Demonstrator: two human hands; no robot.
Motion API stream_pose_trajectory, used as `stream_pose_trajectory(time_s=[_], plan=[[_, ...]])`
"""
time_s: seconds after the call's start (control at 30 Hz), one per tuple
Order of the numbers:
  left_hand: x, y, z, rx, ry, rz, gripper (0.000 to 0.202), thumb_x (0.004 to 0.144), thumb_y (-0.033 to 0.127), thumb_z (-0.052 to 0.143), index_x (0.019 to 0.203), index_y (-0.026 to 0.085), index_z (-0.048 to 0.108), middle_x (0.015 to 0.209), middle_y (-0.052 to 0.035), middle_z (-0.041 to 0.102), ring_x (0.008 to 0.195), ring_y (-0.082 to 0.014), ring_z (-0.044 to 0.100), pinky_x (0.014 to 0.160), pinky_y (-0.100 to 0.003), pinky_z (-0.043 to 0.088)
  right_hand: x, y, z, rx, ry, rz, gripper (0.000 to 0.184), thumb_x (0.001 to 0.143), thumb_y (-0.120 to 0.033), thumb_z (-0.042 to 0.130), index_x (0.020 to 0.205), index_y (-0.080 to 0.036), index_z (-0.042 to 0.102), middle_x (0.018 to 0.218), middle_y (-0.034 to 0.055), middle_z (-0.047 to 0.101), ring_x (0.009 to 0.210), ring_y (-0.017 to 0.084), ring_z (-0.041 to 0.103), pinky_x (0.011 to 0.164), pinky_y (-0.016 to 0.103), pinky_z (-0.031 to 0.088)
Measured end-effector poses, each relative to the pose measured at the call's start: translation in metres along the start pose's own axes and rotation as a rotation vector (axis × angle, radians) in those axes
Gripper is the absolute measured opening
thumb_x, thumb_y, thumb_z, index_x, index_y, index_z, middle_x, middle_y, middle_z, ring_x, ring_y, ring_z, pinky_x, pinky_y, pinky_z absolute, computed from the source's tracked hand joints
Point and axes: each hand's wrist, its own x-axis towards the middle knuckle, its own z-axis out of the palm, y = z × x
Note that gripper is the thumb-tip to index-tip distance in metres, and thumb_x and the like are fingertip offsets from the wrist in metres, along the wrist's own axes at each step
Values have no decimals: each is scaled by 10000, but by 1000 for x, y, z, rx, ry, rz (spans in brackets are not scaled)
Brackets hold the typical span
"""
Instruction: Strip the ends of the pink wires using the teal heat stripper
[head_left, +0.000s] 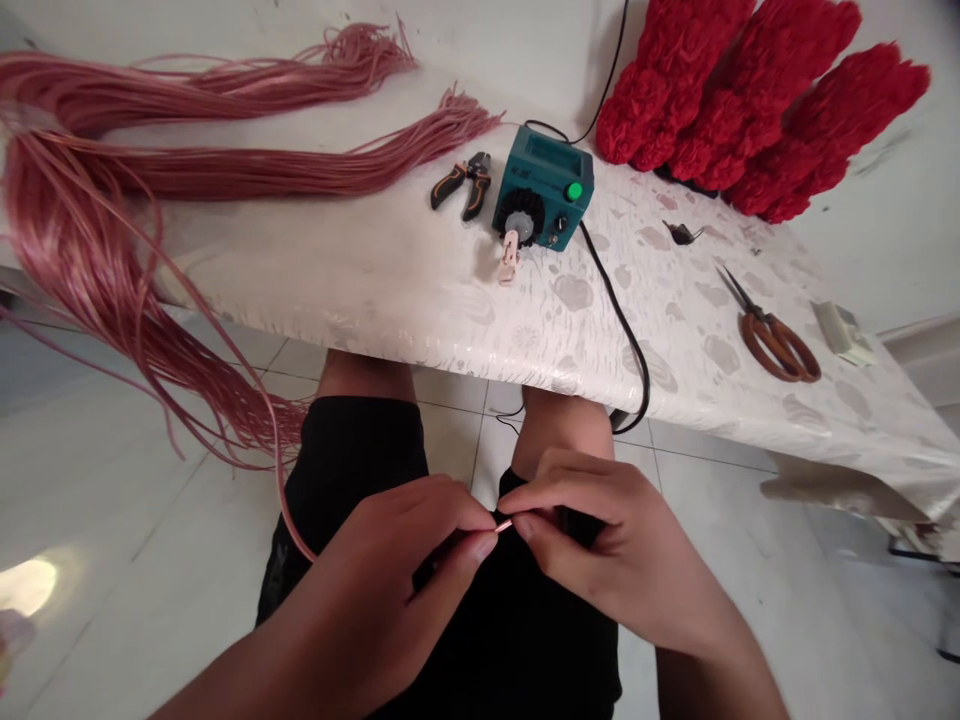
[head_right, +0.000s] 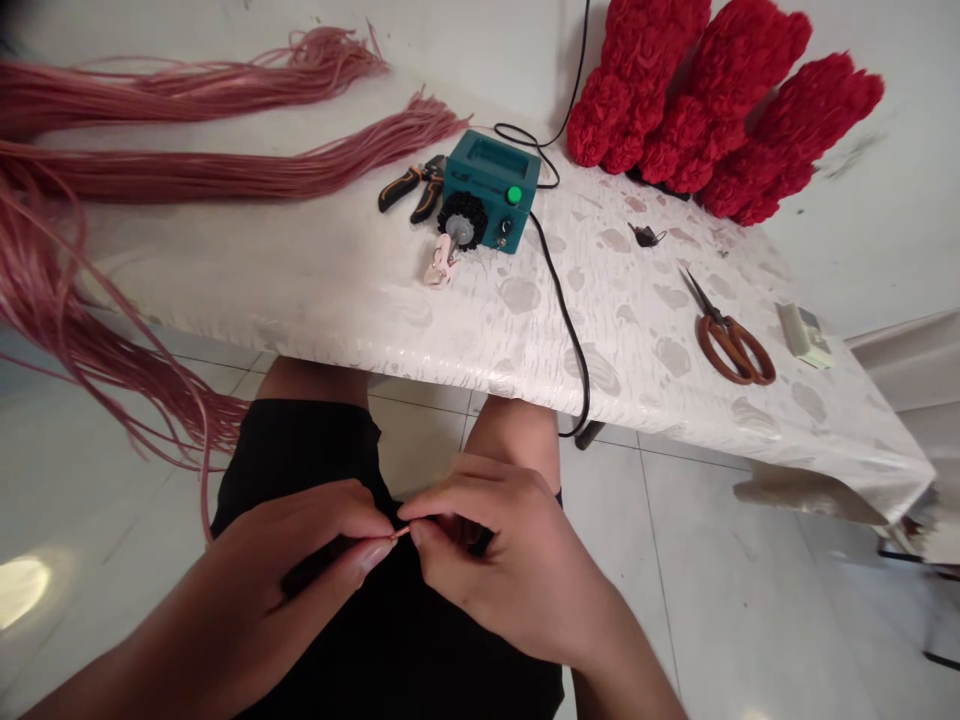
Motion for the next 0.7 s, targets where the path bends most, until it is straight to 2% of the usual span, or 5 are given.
stream_pose_trajectory(time_s=[0.23,0.43,0.7], plan=[[-1,-3,1,84,-83,59,198,998,184,460,854,221,592,787,32,634,709,-119,618,675,-261,461,1,-9,-5,-267,-102,-32,223,837,-42,610,884,-228,724,734,-36,594,610,92,541,540,245,398],[1,-3,3,142,-117,107,217,1008,181,443,847,209,586,782,16,620,700,-136,593,675,-284,440,2,-8,-7,-446,-166,-110,175,820,-44,591,817,-195,679,697,-35,548,573,83,483,522,252,350],[3,-9,9,236,-108,263,243,1015,147,428,832,188,582,749,6,570,679,-155,528,661,-308,376,6,-1,-6,-652,-274,-216,183,734,-23,489,689,-197,455,681,-32,477,591,107,408,535,287,282]])
